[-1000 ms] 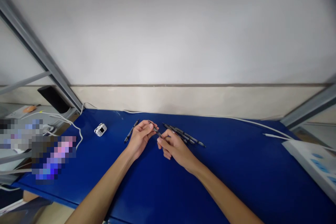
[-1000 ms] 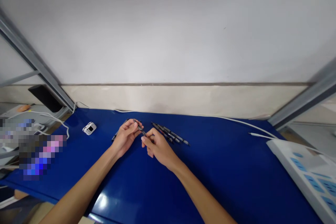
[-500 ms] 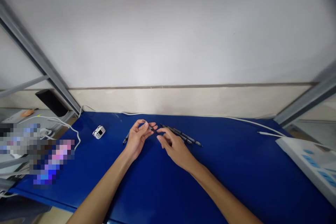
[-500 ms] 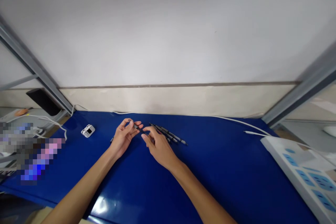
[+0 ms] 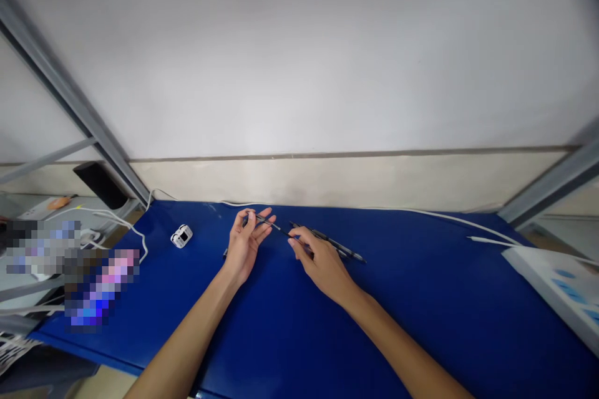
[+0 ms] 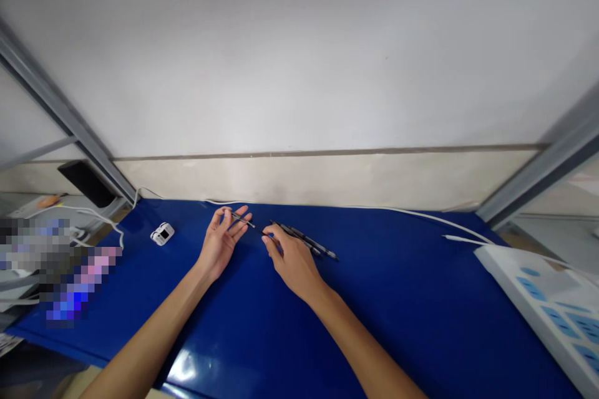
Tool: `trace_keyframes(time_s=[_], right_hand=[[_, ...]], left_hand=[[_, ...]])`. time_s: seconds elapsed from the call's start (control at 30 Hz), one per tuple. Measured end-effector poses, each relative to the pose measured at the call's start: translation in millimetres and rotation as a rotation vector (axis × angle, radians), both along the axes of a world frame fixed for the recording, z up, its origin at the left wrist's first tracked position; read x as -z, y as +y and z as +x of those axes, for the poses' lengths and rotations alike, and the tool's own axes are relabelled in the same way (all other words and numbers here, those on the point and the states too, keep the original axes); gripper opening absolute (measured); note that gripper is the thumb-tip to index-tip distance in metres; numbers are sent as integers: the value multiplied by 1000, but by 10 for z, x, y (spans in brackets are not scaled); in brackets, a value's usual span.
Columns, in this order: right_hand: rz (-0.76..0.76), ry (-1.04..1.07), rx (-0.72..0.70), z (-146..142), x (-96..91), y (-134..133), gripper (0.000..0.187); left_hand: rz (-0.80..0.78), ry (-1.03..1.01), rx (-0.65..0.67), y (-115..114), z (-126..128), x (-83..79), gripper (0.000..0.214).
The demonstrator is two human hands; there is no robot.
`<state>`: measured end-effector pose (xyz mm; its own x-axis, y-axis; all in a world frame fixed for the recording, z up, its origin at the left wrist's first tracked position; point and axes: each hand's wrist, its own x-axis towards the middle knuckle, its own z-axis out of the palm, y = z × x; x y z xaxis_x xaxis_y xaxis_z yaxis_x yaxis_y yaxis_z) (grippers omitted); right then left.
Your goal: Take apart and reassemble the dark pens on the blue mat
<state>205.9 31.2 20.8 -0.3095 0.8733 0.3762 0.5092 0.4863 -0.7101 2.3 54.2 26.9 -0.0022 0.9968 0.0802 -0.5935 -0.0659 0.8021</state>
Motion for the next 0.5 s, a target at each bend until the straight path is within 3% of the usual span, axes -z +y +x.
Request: trace_keyframes(time_s=[0.5], right_hand=[[49,-36,33,-15,18,-18,24]], left_hand=[[51,158,40,-35,58,52,42]])
